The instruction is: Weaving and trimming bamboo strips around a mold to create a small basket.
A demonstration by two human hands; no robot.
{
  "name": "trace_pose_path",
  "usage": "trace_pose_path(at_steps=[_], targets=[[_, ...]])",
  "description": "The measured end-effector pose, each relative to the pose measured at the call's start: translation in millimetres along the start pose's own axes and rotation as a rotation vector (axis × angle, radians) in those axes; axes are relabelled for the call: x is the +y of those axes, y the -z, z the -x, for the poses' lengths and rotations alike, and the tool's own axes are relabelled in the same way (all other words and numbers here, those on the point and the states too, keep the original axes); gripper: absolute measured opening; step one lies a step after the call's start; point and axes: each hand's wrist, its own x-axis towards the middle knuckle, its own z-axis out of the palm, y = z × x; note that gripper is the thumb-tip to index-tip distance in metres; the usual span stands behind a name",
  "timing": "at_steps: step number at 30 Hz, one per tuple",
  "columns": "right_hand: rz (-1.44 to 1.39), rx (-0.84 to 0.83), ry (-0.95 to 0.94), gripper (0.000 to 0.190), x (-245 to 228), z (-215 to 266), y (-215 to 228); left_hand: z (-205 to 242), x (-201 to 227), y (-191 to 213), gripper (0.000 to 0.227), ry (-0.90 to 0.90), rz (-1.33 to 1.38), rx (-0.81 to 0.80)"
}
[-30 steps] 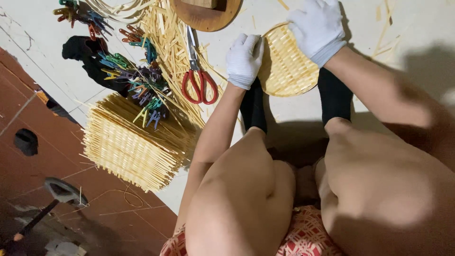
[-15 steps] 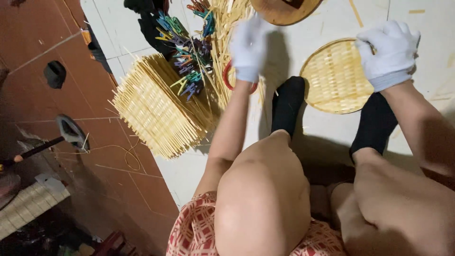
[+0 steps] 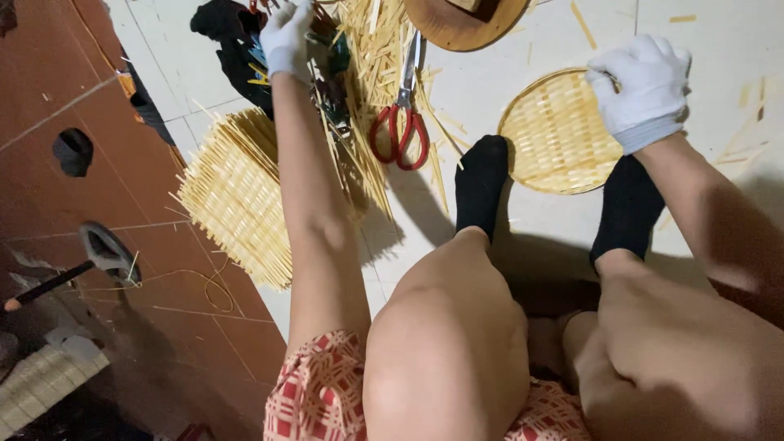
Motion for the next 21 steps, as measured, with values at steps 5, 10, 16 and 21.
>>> trace_pose_path(at_steps=[5,10,16,21], targets=[[-0.008,-0.003,-0.016,0.007,-6.0,-4.0,4.4,115.6,95.7,-3.0,0.036,0.059,0.054,0.007],[0.009,-0.010,-0.047,0.005,-7.9,-6.2,9.5,164.6,85.1,-42.3,0.024,-0.569,0.007,0.208],[-0.055,0.044,-0.027,0.005,-13.1,-13.1,11.3,285.8,40.3,-229.9,0.030,-0.594,0.089,-0.413],[-0.141,0.020,-0.065,0.009,-12.0,-12.8,9.0,322.2,57.0,-283.8,0.027,-0.498,0.031,-0.702]])
